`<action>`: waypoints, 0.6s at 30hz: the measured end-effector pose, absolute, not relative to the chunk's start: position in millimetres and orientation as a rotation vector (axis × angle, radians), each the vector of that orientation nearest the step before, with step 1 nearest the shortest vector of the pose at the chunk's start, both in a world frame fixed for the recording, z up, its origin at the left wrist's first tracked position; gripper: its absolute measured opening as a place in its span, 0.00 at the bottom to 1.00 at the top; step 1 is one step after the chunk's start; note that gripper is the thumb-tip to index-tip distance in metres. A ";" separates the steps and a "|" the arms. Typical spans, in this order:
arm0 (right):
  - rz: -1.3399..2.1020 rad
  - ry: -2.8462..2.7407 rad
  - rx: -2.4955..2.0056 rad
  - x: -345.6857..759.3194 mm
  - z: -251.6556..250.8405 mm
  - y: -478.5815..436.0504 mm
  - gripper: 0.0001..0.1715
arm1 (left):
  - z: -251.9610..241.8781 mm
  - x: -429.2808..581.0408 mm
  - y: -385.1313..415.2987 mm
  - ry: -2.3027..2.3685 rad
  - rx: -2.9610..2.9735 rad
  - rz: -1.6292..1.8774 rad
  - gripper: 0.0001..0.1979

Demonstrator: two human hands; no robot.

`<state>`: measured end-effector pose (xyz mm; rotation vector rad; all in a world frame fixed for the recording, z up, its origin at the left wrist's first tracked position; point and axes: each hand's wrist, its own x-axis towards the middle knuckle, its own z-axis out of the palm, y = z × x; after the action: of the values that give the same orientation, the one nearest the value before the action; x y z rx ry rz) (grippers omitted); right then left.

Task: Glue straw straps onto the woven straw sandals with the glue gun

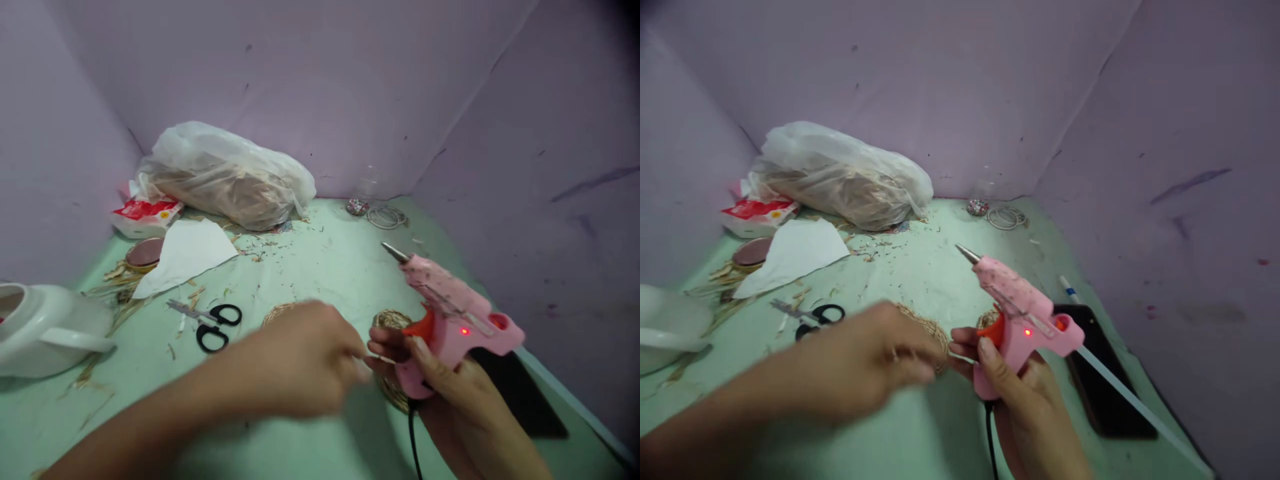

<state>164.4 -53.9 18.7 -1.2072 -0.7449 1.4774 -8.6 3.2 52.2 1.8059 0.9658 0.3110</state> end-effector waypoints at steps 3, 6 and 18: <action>1.402 -0.685 -1.257 157.6 4.4 -62.5 0.11 | 40.6 -38.5 43.8 1.333 1.986 0.394 0.12; 1.417 -0.713 -1.232 148.8 -8.3 -68.2 0.10 | 15.1 -42.0 67.4 1.324 1.999 0.247 0.12; 1.478 -0.813 -1.220 150.7 -20.4 -60.5 0.09 | 4.3 -33.0 62.6 1.232 1.941 -0.277 0.10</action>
<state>150.7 -60.5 -20.4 -1.2203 -0.8134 1.4784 -33.0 62.6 4.3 1.9411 1.2323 -0.2775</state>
